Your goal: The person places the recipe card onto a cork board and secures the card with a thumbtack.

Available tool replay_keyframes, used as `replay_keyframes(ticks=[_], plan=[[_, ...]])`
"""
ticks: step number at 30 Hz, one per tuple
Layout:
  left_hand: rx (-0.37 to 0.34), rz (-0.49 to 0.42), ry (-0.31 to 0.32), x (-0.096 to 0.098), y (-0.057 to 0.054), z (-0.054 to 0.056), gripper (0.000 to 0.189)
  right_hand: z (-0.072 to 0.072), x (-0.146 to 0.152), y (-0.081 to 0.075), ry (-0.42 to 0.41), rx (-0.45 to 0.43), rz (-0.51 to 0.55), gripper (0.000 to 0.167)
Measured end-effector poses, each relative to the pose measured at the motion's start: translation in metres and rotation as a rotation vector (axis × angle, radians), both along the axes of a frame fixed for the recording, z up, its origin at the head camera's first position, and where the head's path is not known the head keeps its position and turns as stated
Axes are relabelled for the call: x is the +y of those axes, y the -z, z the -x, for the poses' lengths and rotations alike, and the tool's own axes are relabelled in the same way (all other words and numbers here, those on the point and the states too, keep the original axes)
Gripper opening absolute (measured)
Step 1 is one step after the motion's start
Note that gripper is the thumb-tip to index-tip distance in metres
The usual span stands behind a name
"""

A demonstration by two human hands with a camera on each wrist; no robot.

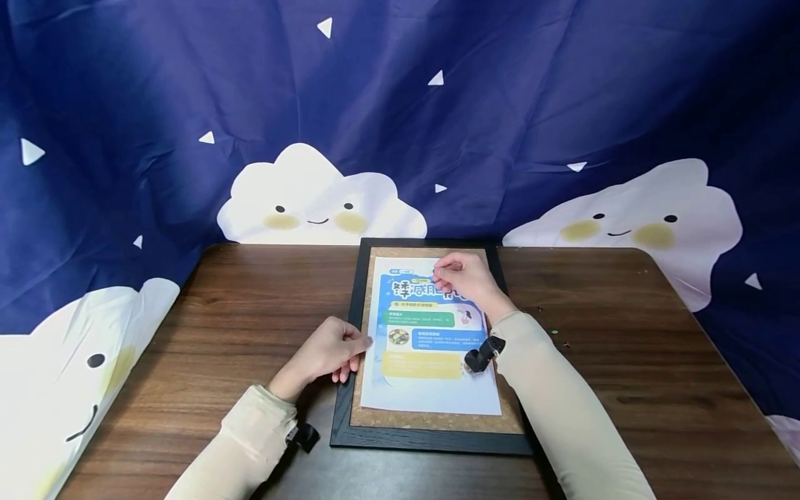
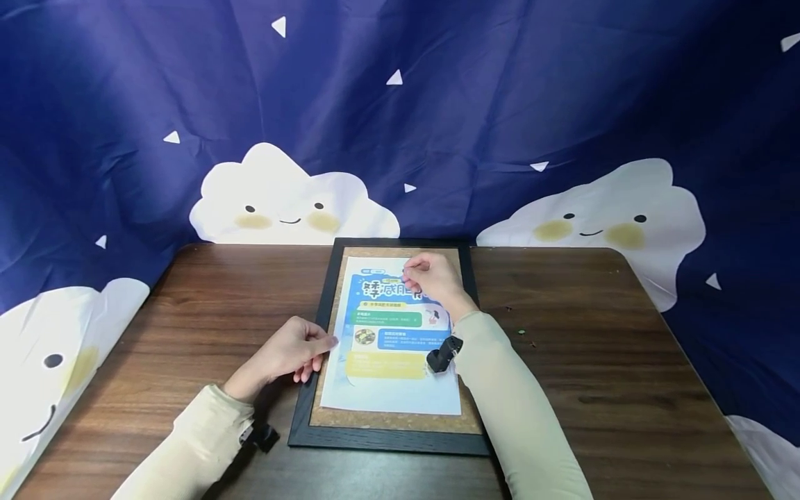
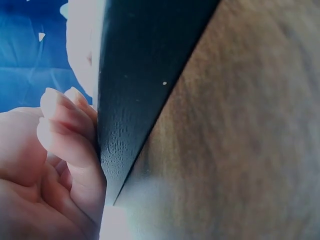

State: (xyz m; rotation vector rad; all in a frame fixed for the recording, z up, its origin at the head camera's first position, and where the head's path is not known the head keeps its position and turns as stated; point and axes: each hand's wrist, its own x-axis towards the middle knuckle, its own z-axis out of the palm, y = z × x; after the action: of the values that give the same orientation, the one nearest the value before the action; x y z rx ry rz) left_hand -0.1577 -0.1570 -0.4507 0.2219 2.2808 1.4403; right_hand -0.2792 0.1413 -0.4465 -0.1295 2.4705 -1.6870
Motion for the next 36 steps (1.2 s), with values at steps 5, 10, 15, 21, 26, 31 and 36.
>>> replay_keyframes(ticks=[5,10,15,21,26,31,36], plan=[[0.013,0.016,0.003,0.0,0.002,0.0,0.029,0.01,-0.003,-0.001,0.008,0.004,-0.008,0.018],[0.025,0.021,0.011,-0.001,0.002,0.0,0.029,0.017,-0.008,0.0,0.022,-0.004,-0.062,0.017],[0.035,0.027,0.024,0.0,0.002,0.0,0.029,0.022,-0.015,0.001,0.029,-0.022,-0.081,0.016],[0.045,0.037,0.029,-0.001,0.003,0.001,0.028,0.028,-0.021,0.002,0.075,-0.046,-0.052,0.015],[0.043,0.043,0.034,0.001,0.003,0.003,0.029,0.033,-0.021,0.0,0.101,-0.092,-0.041,0.017],[0.04,0.039,0.044,0.001,0.004,0.003,0.027,0.039,-0.024,-0.004,0.135,-0.16,-0.047,0.015],[0.041,0.037,0.039,0.0,0.004,0.003,0.027,0.045,-0.027,-0.007,0.146,-0.223,-0.029,0.016]])
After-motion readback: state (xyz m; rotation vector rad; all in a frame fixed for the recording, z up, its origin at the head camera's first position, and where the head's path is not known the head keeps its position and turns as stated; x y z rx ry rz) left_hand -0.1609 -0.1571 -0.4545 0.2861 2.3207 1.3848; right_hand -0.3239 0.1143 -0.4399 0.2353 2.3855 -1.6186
